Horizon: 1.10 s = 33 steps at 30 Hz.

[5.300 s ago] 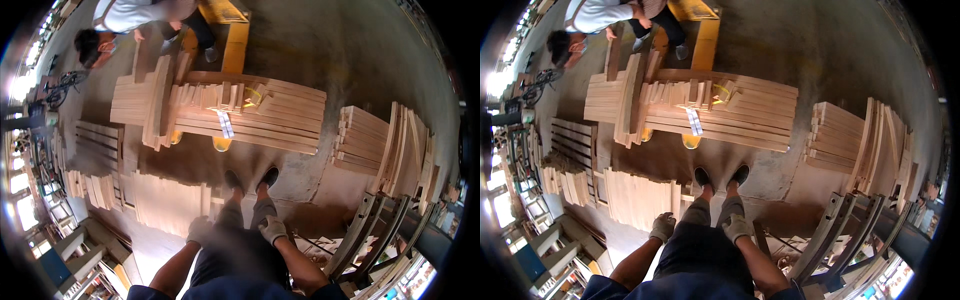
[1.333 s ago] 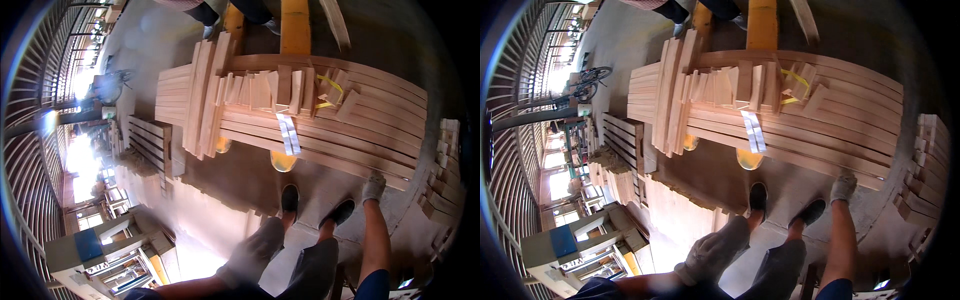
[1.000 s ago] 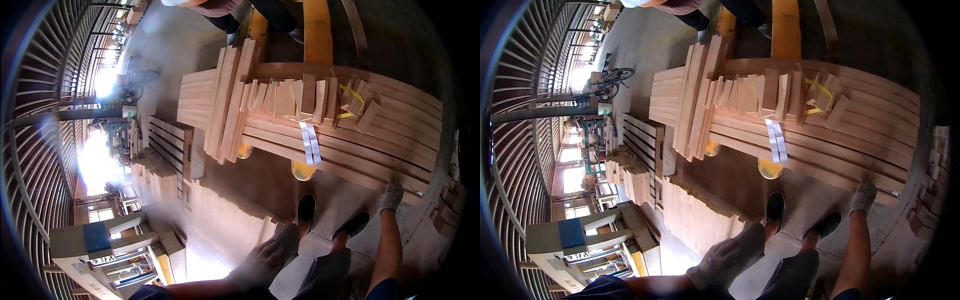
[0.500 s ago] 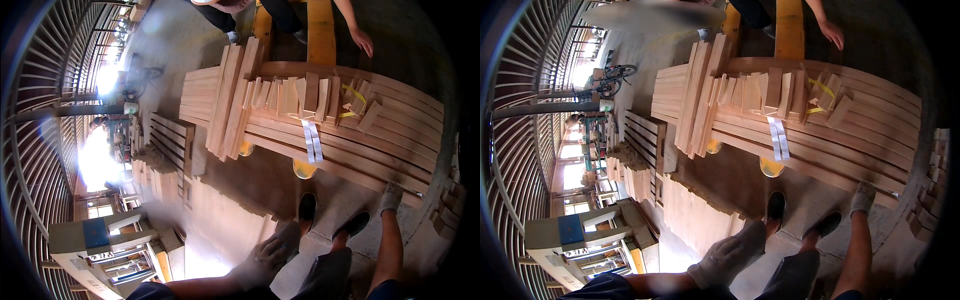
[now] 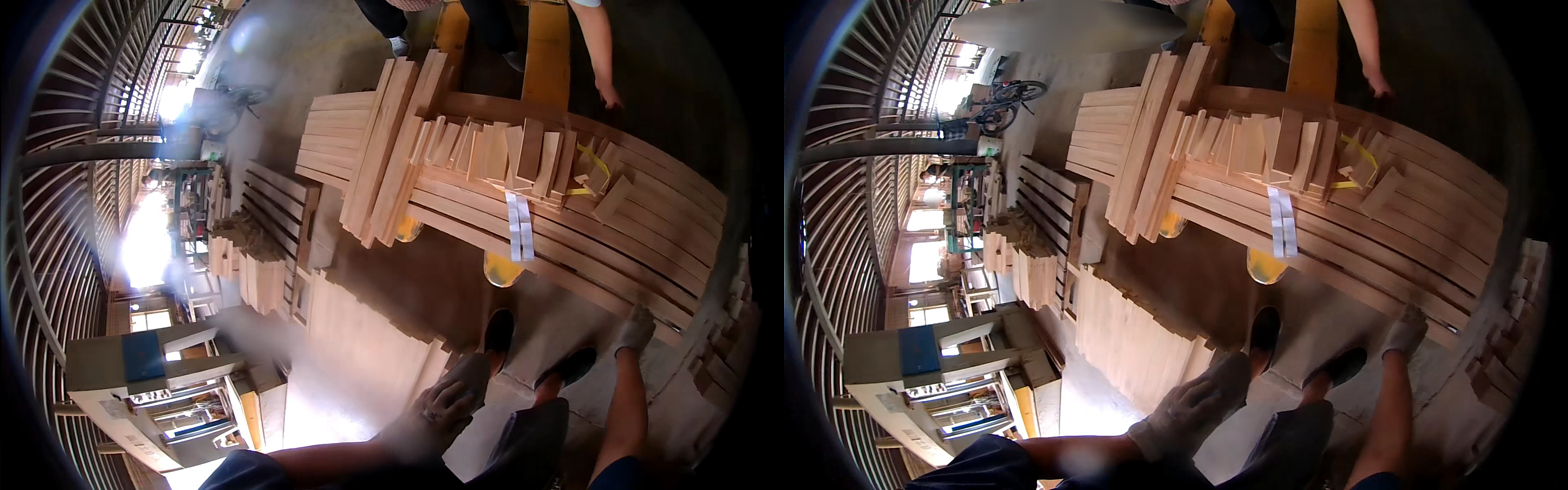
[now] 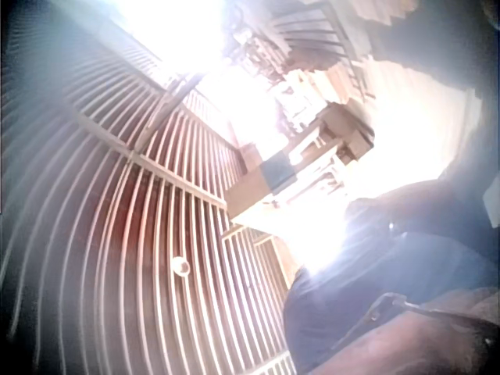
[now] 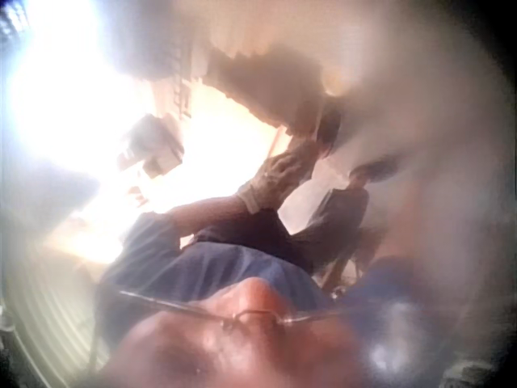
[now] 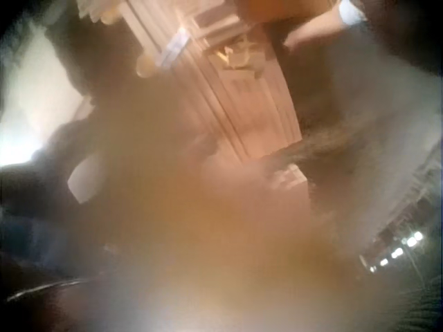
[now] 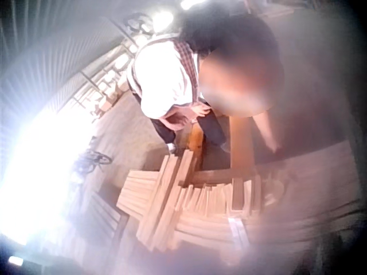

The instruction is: The person applies glue to small wooden blocks using a brush and then uses a nail gun to fasten them together. The person works at a wooden workbench in a workshop, handling multiple blocks and stacking the finished assemblies. The person also moves to a nearby cart to retrieve more wooden pieces.

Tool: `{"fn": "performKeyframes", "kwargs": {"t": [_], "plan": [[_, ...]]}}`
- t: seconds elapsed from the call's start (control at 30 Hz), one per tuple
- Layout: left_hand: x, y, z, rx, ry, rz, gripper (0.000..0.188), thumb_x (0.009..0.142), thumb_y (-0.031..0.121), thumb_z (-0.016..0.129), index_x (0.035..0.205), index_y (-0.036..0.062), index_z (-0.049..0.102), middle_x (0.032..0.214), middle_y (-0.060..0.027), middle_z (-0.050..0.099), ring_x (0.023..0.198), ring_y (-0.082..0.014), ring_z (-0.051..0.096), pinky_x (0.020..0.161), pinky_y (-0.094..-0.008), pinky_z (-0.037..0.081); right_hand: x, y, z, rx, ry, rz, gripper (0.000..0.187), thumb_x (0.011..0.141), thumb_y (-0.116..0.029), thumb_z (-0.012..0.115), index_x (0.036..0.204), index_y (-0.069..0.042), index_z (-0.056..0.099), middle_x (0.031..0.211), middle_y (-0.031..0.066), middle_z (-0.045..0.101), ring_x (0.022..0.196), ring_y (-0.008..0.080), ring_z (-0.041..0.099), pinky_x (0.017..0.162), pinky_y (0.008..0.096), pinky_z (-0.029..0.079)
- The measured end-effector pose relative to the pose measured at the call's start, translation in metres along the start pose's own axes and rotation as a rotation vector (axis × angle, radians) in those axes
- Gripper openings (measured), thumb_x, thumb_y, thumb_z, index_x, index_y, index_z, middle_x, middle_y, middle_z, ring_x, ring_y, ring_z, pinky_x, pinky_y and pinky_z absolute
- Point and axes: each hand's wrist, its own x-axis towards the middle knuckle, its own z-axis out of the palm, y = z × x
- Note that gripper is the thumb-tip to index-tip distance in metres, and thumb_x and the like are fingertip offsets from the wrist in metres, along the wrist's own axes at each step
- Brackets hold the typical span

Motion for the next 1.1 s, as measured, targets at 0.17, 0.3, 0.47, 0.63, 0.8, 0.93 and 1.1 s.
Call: {"fn": "performKeyframes", "kwargs": {"t": [0.17, 0.3, 0.47, 0.63, 0.8, 0.93, 1.1], "plan": [[0.002, -0.002, -0.008, 0.067, -0.120, 0.018, 0.027, 0.098, 0.014, 0.063, 0.123, 0.0019, 0.067, 0.134, -0.0185, 0.063, 0.131, -0.0406, 0.055, 0.110, -0.0506, 0.047, -0.046, -0.021, 0.016, -0.864, 0.070, -0.284, 0.035, 0.104, -0.018, 0.045, 0.123, -0.002, 0.069, 0.134, 0.0201, 0.067, 0.128, 0.0358, 0.061, 0.113, 0.0471, 0.046], [0.043, 0.035, -0.040, -0.084, 0.049, 0.112, 0.031, 0.096, 0.011, 0.060, 0.126, 0.0035, 0.064, 0.127, -0.0188, 0.064, 0.119, -0.0401, 0.060, 0.101, -0.0496, 0.051, -0.070, -0.046, 0.025, -0.928, -0.092, -0.176, 0.039, 0.100, -0.025, 0.053, 0.131, -0.004, 0.064, 0.137, 0.0204, 0.064, 0.129, 0.0400, 0.059, 0.110, 0.0473, 0.047], [0.041, 0.042, -0.034, -0.108, 0.076, 0.009, 0.046, 0.089, 0.019, 0.071, 0.133, 0.0090, 0.064, 0.129, -0.0219, 0.065, 0.116, -0.0471, 0.062, 0.097, -0.0572, 0.054, -0.082, -0.136, 0.045, -0.609, -0.103, -0.194, 0.048, 0.088, -0.029, 0.071, 0.126, -0.002, 0.061, 0.126, 0.0255, 0.067, 0.122, 0.0404, 0.063, 0.108, 0.0508, 0.048], [0.032, 0.043, -0.031, -0.062, 0.148, 0.021, 0.049, 0.087, 0.023, 0.074, 0.133, 0.0092, 0.065, 0.135, -0.0220, 0.061, 0.123, -0.0467, 0.059, 0.099, -0.0574, 0.053, -0.094, -0.275, 0.073, -0.163, -0.199, -0.166, 0.049, 0.088, -0.036, 0.074, 0.120, -0.001, 0.063, 0.112, 0.0242, 0.072, 0.101, 0.0404, 0.072, 0.092, 0.0501, 0.057], [0.043, 0.050, -0.042, -0.043, 0.051, -0.040, 0.049, 0.086, 0.025, 0.075, 0.131, 0.0094, 0.066, 0.137, -0.0215, 0.061, 0.125, -0.0460, 0.058, 0.102, -0.0584, 0.051, -0.056, -0.325, 0.147, 0.073, -0.244, -0.201, 0.047, 0.086, -0.046, 0.079, 0.100, -0.002, 0.072, 0.095, 0.0190, 0.076, 0.087, 0.0284, 0.076, 0.082, 0.0429, 0.060], [0.042, 0.049, -0.047, -0.050, 0.009, -0.116, 0.048, 0.086, 0.026, 0.076, 0.129, 0.0089, 0.068, 0.135, -0.0218, 0.062, 0.124, -0.0460, 0.059, 0.103, -0.0582, 0.050, -0.059, -0.384, 0.176, -0.036, -0.079, -0.149, 0.052, 0.089, -0.052, 0.073, 0.103, -0.002, 0.074, 0.101, 0.0229, 0.076, 0.098, 0.0357, 0.075, 0.086, 0.0450, 0.060], [0.043, 0.041, -0.044, -0.031, -0.042, -0.080, 0.047, 0.085, 0.027, 0.077, 0.126, 0.0051, 0.068, 0.132, -0.0217, 0.063, 0.123, -0.0459, 0.060, 0.104, -0.0577, 0.050, -0.019, -0.362, 0.191, -0.004, -0.159, -0.110, 0.036, 0.093, -0.039, 0.067, 0.097, -0.005, 0.078, 0.100, 0.0210, 0.077, 0.095, 0.0395, 0.075, 0.082, 0.0482, 0.059]]}}
